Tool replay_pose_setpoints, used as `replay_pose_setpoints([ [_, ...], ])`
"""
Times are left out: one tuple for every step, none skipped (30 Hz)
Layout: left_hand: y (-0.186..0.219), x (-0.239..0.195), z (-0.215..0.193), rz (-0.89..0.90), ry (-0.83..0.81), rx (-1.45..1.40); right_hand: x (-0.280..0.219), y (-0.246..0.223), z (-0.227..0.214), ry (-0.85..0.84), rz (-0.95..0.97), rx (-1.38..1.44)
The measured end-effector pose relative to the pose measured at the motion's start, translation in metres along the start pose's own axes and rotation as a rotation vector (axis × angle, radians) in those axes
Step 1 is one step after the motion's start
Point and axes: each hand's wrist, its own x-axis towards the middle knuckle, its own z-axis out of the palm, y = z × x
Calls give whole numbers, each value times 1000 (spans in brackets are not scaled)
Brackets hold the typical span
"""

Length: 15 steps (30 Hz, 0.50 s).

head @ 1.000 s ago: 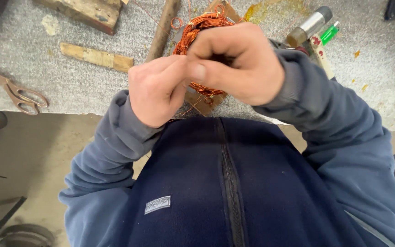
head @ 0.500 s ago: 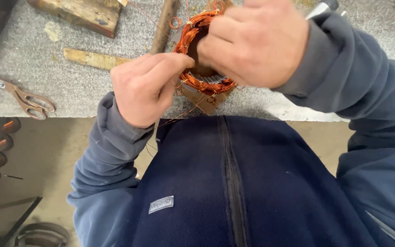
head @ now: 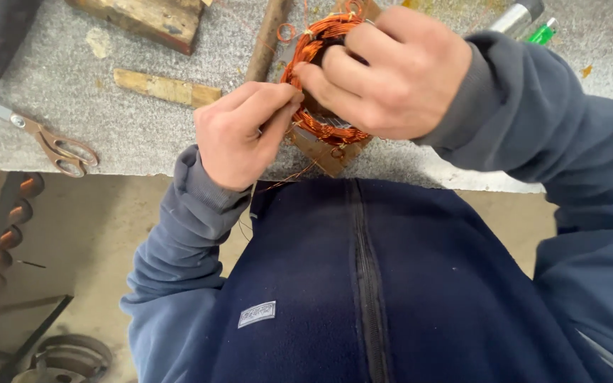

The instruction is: Manually winding and positioning copper coils into the slots of an electric motor stator at a workshop bench.

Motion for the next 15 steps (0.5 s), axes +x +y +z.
replay_pose_setpoints([
  [0, 1, -1, -3, 7, 3, 5, -4, 0, 3, -7, 1],
  [1, 1, -2, 54, -3, 27, 9, -9, 0, -62, 50, 32],
  [1, 1, -3, 111, -13, 51, 13, -13, -1, -126, 106, 63],
  [-2, 0, -1, 112, -12, 53, 12, -15, 5, -125, 105, 61],
  [-6, -1, 1, 135, -6, 49, 12, -17, 11, -154, 204, 304],
  [-10, -3, 4, 158, -1, 42, 11, -20, 17, -184, 304, 546],
  [-19, -8, 8, 159, -1, 42, 6, -23, 24, -184, 305, 545],
  [-28, -14, 12, 45, -3, -109, 3, -27, 30, -172, 439, 863],
  [-37, -19, 16, -68, -6, -259, -1, -30, 37, -155, 572, 1181],
  [-43, -24, 20, -73, 0, -259, -2, -31, 36, -160, 566, 1184],
  [-49, -28, 24, -153, 9, -320, -2, -32, 35, -159, 635, 1288],
  [-55, -32, 27, -233, 18, -380, -2, -34, 34, -157, 704, 1392],
  [-54, -35, 29, -238, 22, -378, -1, -36, 33, -160, 698, 1397],
  [-54, -37, 32, -272, 18, -456, 0, -39, 32, -132, 618, 1246],
  [-53, -39, 35, -306, 14, -535, 1, -42, 31, -104, 538, 1095],
])
